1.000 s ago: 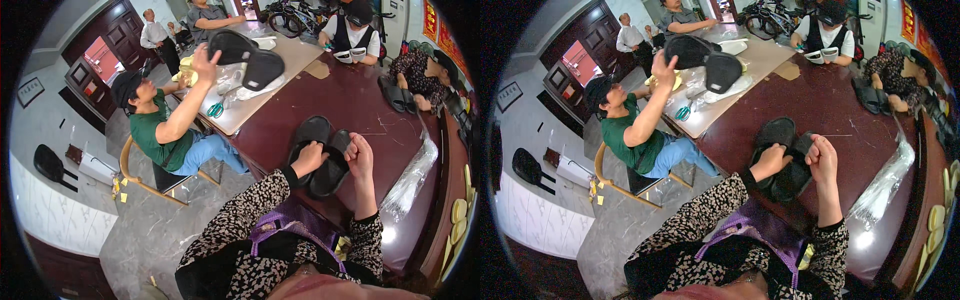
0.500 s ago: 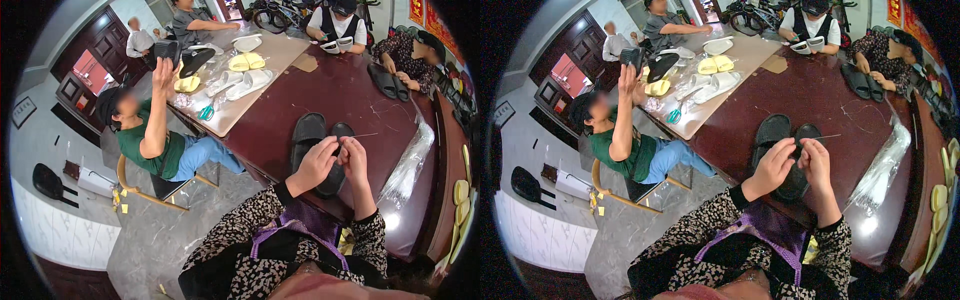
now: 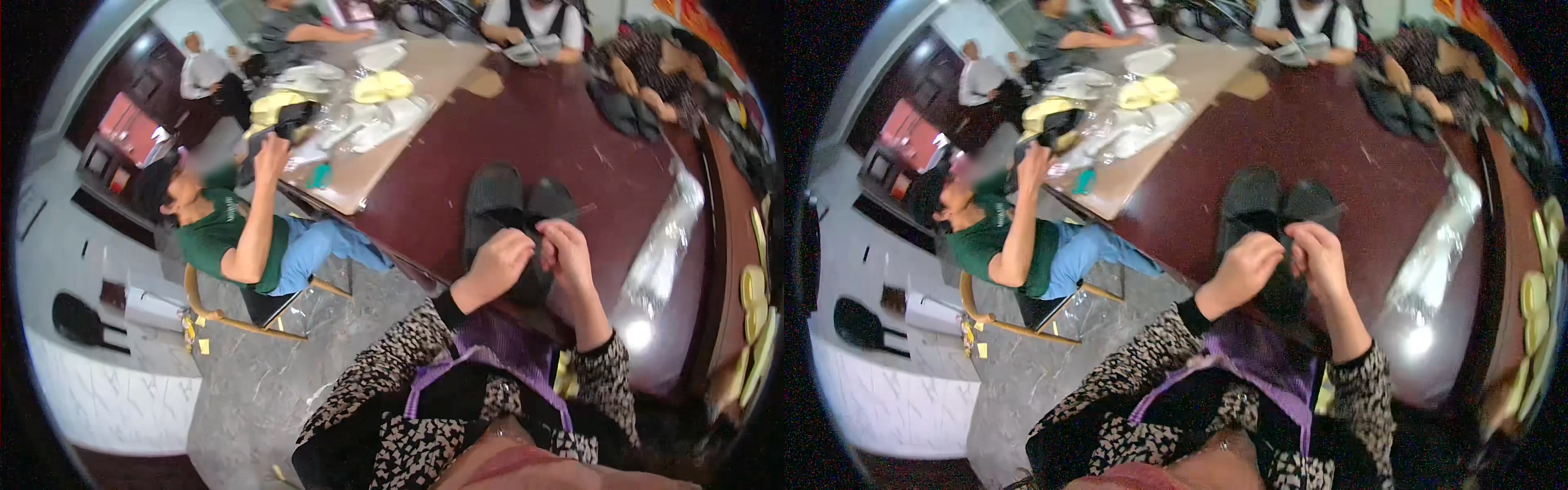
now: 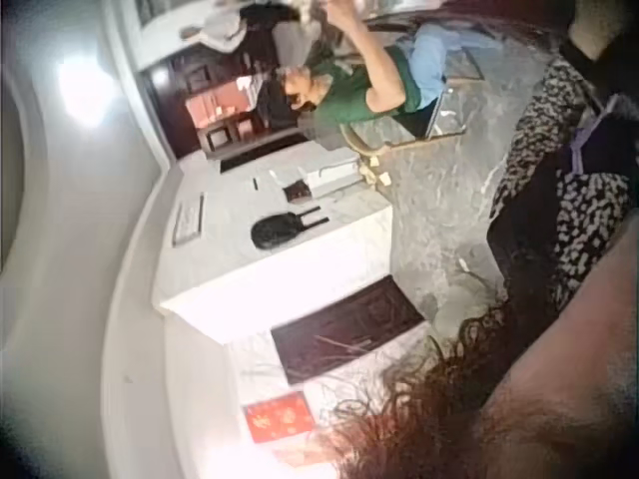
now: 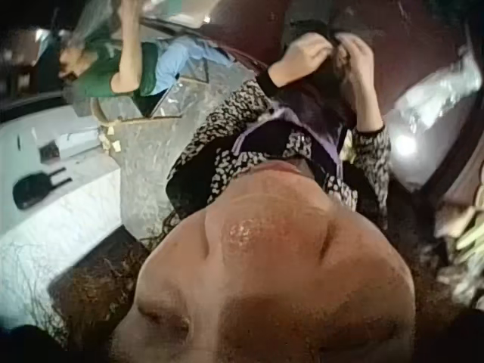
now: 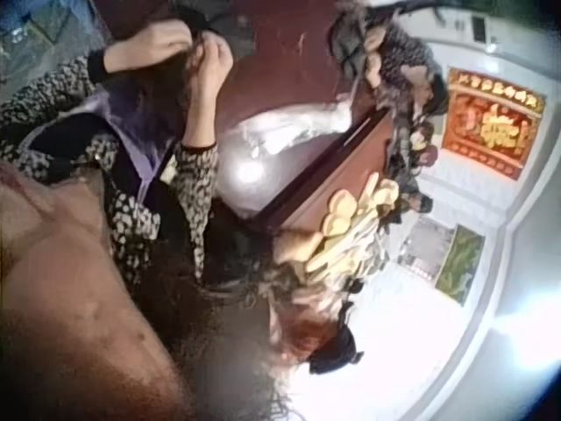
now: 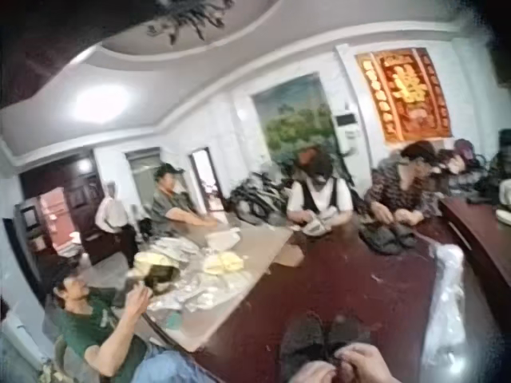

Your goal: The person ties pairs of slippers together by threading string through each slipper by hand, working on white, yellow, and black slippers on a table.

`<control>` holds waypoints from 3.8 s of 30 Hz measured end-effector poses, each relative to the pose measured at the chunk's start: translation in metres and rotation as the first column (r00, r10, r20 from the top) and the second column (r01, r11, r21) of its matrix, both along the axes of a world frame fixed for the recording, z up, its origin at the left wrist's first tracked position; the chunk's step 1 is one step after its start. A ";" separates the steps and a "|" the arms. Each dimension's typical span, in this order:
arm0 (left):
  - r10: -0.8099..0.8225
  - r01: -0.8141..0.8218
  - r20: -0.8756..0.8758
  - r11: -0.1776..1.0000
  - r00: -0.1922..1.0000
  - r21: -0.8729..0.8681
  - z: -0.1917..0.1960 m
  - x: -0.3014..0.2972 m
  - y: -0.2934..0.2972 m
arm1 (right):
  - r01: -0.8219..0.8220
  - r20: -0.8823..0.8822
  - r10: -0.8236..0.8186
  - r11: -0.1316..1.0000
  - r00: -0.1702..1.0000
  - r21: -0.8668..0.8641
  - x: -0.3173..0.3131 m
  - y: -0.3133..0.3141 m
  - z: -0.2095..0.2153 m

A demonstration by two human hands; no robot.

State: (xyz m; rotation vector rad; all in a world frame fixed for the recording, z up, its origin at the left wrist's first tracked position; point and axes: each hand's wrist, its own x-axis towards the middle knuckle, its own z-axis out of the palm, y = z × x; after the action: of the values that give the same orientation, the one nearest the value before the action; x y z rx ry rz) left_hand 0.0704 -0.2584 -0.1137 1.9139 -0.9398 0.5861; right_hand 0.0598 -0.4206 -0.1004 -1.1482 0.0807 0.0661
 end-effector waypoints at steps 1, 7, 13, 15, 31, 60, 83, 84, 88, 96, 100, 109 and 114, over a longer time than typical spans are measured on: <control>-0.019 0.019 0.004 0.999 1.000 0.039 -0.004 0.004 0.001 | -0.043 -0.016 0.042 0.997 0.999 -0.060 0.008 -0.004 -0.006; -0.110 -0.077 0.300 0.833 0.948 0.547 0.013 0.072 -0.007 | -0.110 0.356 0.242 0.929 0.903 -0.353 0.087 -0.033 -0.015; -0.301 0.147 -0.692 0.951 0.656 -0.273 0.046 0.113 -0.011 | -0.104 -0.324 0.237 0.919 0.916 0.380 0.104 -0.021 0.038; -0.361 0.202 -0.761 0.933 0.539 -0.299 0.032 0.081 0.005 | -0.389 0.027 0.389 0.912 0.921 0.129 0.068 -0.023 0.001; -0.078 0.118 -0.299 0.986 0.951 0.119 0.017 -0.015 0.039 | -0.312 -0.424 0.480 0.859 0.768 0.407 0.012 -0.022 -0.008; -0.164 0.147 0.014 0.919 0.986 0.365 0.029 -0.036 0.040 | -0.619 -0.818 0.450 0.770 0.357 0.153 0.039 -0.041 -0.012; 0.006 0.066 -0.287 0.968 0.958 0.241 0.009 0.013 0.006 | -0.445 -0.703 0.172 0.867 0.690 -0.225 0.087 -0.032 0.002; 0.008 0.064 -0.284 0.968 0.959 0.241 0.007 0.018 0.004 | -0.404 -0.636 0.128 0.860 0.761 -0.310 0.088 -0.028 0.004; 0.125 -0.039 -0.278 0.954 0.952 0.298 -0.003 0.040 -0.011 | -0.228 -0.400 0.040 0.871 0.916 -0.436 0.081 -0.026 -0.006; 0.273 -0.172 -0.199 0.894 0.941 0.414 -0.014 0.065 -0.030 | -0.147 -0.173 0.045 0.753 0.984 -0.642 0.059 -0.039 0.021; 0.283 -0.212 -0.126 0.890 0.951 0.404 -0.016 0.073 -0.040 | -0.145 -0.130 0.073 0.677 0.989 -0.722 0.077 -0.061 0.025; 0.324 -0.251 -0.088 0.853 0.942 0.458 -0.026 0.079 -0.040 | 0.300 0.364 0.156 0.328 0.918 -0.896 0.184 -0.081 -0.007; 0.321 -0.272 -0.051 0.868 0.946 0.415 -0.031 0.078 -0.036 | 0.093 0.118 0.353 0.089 0.928 -0.992 0.212 -0.062 -0.013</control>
State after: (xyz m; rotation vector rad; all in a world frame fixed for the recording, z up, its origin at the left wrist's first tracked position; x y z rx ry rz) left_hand 0.1488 -0.2949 -0.1450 2.4682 -0.7305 0.4701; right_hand 0.2718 -0.4825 -0.1139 -2.6220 -0.3839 -0.0481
